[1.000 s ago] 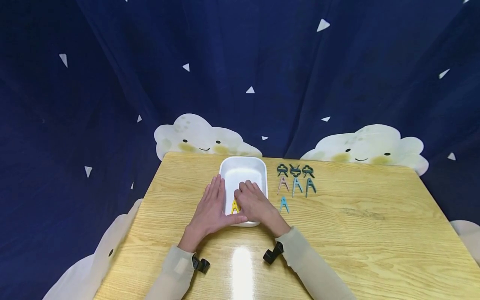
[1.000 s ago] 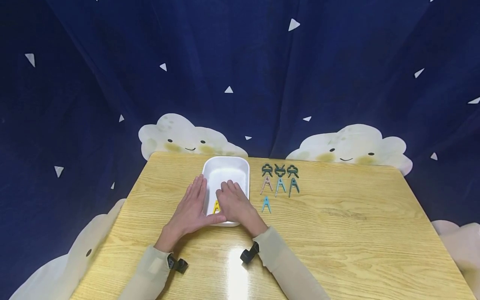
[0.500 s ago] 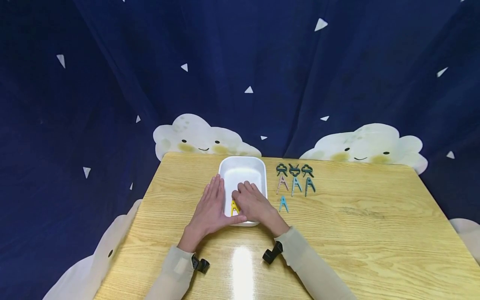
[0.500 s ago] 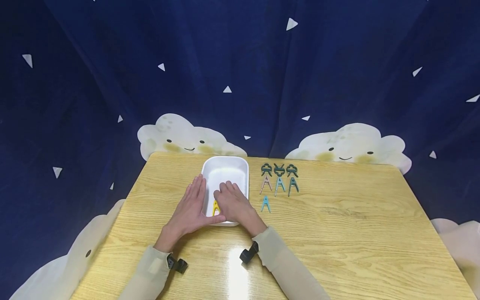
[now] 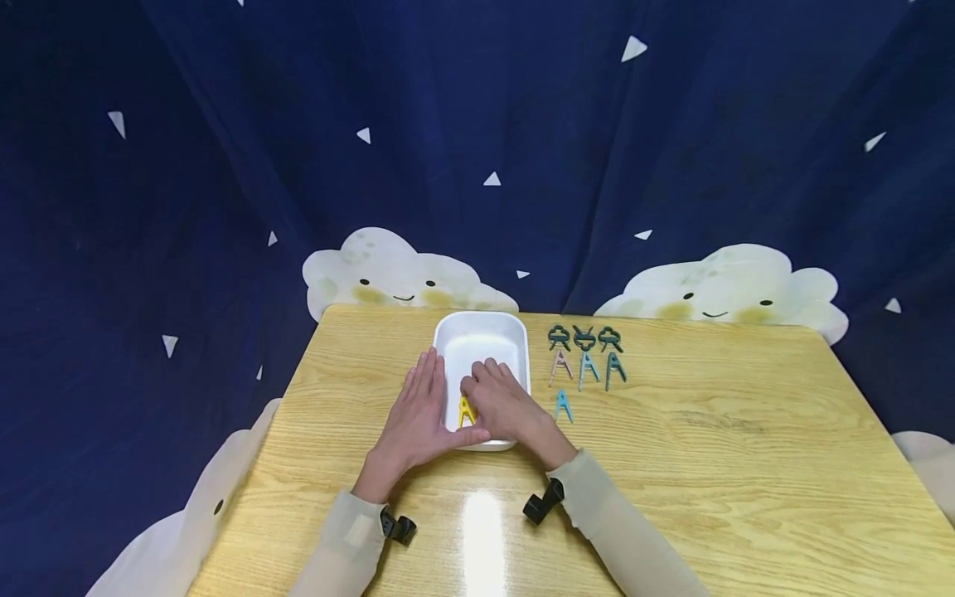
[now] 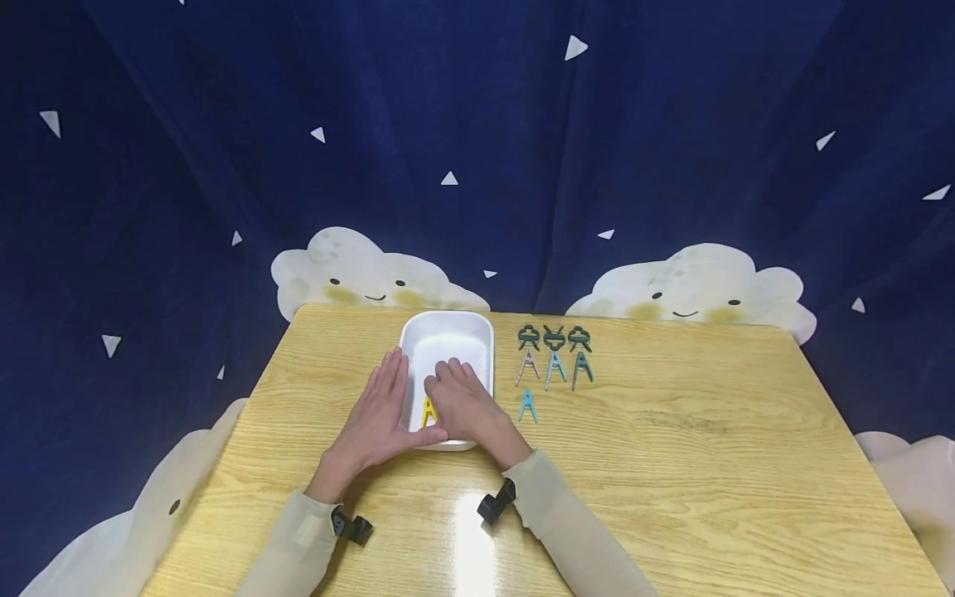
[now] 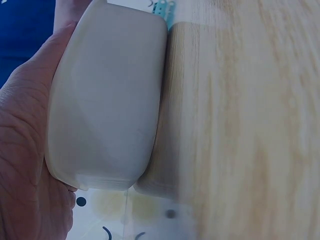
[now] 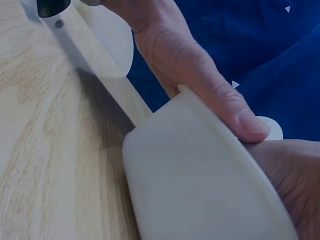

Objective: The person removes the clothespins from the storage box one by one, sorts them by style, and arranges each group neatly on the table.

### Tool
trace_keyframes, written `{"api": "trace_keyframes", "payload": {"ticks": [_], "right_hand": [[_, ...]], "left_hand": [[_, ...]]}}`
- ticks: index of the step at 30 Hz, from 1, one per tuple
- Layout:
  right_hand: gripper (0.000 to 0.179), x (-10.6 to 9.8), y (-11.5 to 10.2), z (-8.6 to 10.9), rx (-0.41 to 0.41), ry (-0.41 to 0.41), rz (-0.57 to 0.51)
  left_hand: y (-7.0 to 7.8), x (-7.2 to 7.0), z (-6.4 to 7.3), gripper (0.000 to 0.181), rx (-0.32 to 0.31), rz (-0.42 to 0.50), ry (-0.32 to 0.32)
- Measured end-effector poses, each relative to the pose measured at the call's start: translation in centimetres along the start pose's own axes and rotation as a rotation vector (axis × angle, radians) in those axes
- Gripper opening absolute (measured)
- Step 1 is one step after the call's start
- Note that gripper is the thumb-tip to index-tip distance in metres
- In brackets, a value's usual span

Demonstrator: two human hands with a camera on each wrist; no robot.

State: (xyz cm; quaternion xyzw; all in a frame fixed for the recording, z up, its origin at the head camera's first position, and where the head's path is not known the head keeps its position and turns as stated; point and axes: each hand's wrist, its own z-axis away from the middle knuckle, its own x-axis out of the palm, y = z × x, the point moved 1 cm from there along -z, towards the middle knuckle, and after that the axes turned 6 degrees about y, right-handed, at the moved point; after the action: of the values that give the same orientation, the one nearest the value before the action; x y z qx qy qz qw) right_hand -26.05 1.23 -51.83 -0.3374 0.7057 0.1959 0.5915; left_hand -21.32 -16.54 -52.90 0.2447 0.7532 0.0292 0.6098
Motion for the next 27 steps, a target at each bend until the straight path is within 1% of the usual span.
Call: {"api": "trace_keyframes", "payload": {"ticks": [6,13,21,27], "right_hand": [[0.057,-1.1,0.4,0.3,0.029,-0.010,-0.041],[0.061,-2.3,1.0,0.9,0.058,0.009,-0.051],[0.061,-4.3,1.4,1.6,0.140,0.028,-0.094],[0.061,-5.3,1.9,2.2,0.138,0.061,-0.078]], "left_hand": [[0.1,0.0,0.0,0.145,-0.001,-0.010,-0.003],[0.2,0.0,0.0,0.147,-0.007,-0.019,-0.007],[0.2,0.0,-0.1,0.146,-0.011,-0.019,-0.007],[0.2,-0.1,0.0,0.147,-0.020,-0.010,-0.010]]}}
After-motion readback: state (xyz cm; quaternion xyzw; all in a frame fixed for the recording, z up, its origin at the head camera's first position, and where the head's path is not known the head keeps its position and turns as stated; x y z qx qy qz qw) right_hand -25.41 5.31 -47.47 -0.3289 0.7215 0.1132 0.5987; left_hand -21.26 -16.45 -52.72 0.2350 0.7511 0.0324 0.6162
